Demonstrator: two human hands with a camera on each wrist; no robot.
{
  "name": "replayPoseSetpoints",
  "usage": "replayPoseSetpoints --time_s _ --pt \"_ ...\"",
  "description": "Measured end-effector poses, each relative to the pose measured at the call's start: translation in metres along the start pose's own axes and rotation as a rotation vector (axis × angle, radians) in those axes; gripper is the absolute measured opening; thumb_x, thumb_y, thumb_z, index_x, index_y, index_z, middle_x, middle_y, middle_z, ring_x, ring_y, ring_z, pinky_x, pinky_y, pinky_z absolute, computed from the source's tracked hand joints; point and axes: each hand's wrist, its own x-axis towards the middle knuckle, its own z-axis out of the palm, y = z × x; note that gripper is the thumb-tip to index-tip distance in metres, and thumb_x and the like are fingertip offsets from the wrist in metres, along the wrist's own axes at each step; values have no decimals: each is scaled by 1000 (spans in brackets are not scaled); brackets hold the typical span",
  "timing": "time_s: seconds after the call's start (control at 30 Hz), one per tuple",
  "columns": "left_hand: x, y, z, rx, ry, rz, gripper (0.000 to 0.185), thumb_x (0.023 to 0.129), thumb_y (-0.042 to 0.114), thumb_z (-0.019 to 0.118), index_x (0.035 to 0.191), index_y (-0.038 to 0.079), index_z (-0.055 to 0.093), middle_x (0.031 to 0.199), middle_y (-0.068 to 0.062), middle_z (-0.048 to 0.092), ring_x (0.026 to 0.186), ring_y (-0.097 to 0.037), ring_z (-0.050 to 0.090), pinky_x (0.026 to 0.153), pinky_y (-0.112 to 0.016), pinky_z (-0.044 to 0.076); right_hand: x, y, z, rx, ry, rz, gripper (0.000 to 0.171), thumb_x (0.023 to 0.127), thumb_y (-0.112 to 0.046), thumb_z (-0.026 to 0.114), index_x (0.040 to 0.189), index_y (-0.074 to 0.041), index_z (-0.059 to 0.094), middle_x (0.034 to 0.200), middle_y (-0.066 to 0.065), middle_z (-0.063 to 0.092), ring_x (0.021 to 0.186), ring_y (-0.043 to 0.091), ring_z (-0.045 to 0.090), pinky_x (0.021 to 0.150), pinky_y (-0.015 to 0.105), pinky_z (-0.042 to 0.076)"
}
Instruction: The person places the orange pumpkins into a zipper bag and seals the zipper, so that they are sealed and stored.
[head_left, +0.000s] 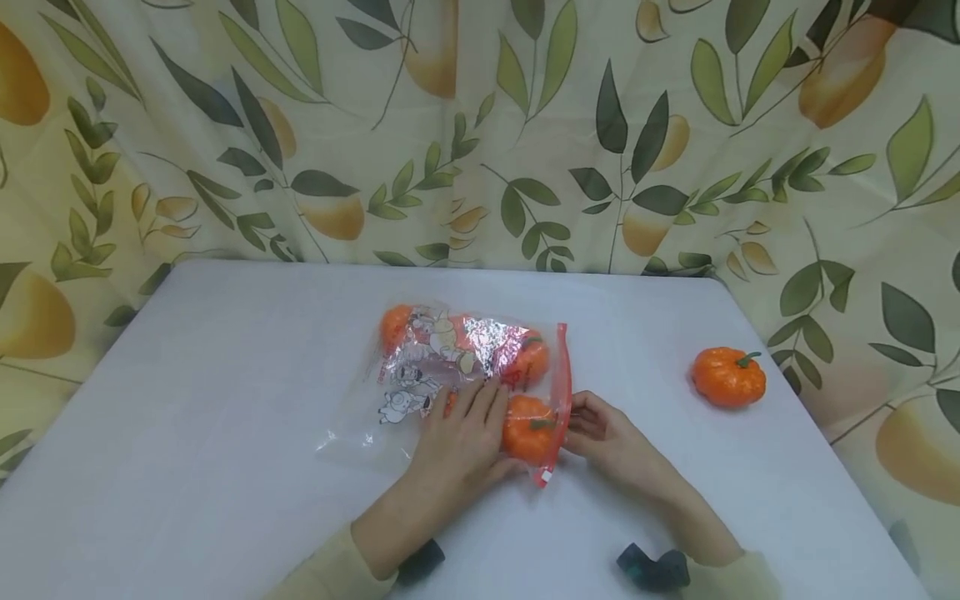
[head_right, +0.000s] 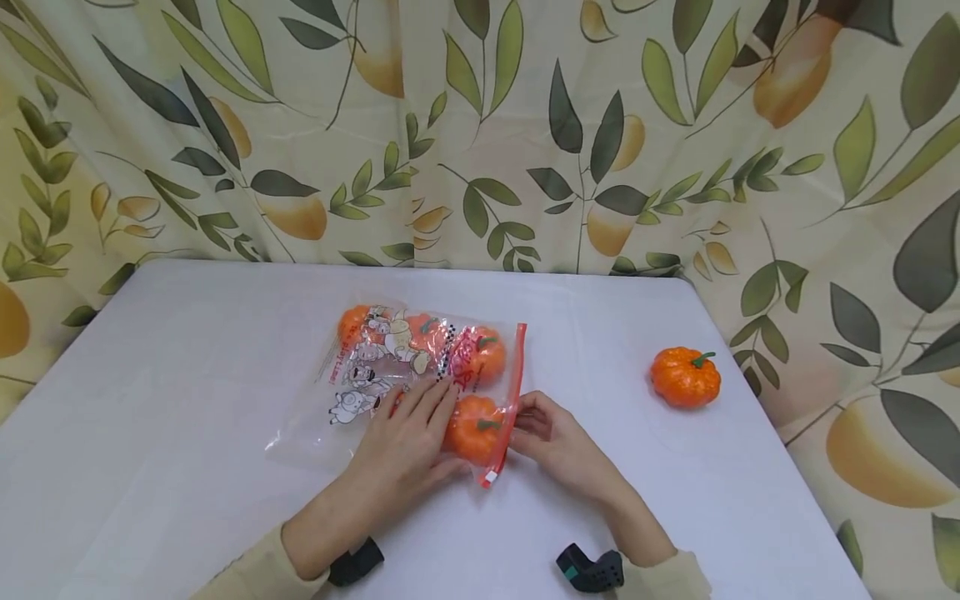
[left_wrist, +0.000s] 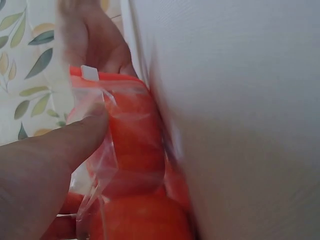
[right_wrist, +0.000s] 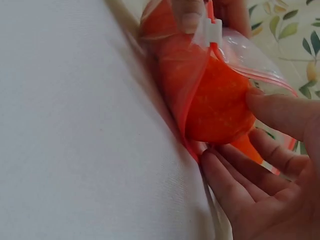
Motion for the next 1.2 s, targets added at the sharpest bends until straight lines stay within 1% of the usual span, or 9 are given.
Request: replayPoseSetpoints --time_s 0.23,0.4,0.5,0.67,0.8,0.87,0.97,1.07,1.2 --pt "-2 -2 -2 -8 6 -6 92 79 72 64 146 11 48 149 -6 52 141 -27 44 113 -55 39 0 7 -3 12 -37 -34 30 100 -22 59 128 -14 56 129 8 60 119 11 59 98 18 50" --pt "-2 -3 -3 -1 11 7 88 81 68 66 144 11 50 149 -6 52 140 -27 45 113 -55 39 -4 7 -5 -13 -73 -27 36 102 -23 55 136 -12 56 138 9 58 122 6 54 99 15 48" --pt "-2 -3 -3 13 10 19 88 81 68 66 145 9 48 151 -7 50 140 -28 45 112 -57 39 -4 5 -3 -79 -97 -58 40 102 -24 54 141 -18 54 147 6 53 136 12 47 102 13 43" --pt "-2 -3 -4 22 0 25 89 82 67 66 146 8 47 152 -8 49 141 -29 45 113 -59 37 -5 4 -1 -149 -150 -131 35 103 -18 52 136 -22 61 153 4 47 149 27 29 108 10 32" --pt "-2 -6 -6 -8 -29 14 89 81 68 65 147 10 47 152 -7 49 143 -29 42 114 -59 36 -7 3 -1 -195 -149 -125 37 102 -17 54 138 -19 59 153 7 47 146 27 34 106 10 35" --pt "-2 -7 -7 -29 -36 8 88 81 68 66 146 11 48 151 -6 50 143 -29 42 114 -60 36 -8 0 -1 -229 -139 -84 38 101 -22 56 139 -21 58 150 4 51 142 26 40 107 17 41" --pt "-2 -8 -9 -40 -35 -1 86 80 65 69 144 11 50 150 -6 51 141 -29 45 113 -60 36 -10 -4 -1 -343 -122 -58 39 100 -27 58 138 -21 57 145 3 55 139 30 46 111 40 44" --pt "-2 -7 -10 -18 -25 -12 84 80 65 69 142 11 51 147 -6 54 138 -29 48 111 -60 39 -11 -8 0 -484 -99 -60 37 99 -25 58 136 -19 60 147 5 54 141 34 43 114 58 34" --pt "-3 -3 -9 22 -20 -31 85 80 68 68 142 12 52 143 -6 57 135 -28 50 108 -58 42 -10 -7 2 -620 -41 -95 39 99 -18 58 137 -13 60 154 11 46 145 36 38 118 64 19"
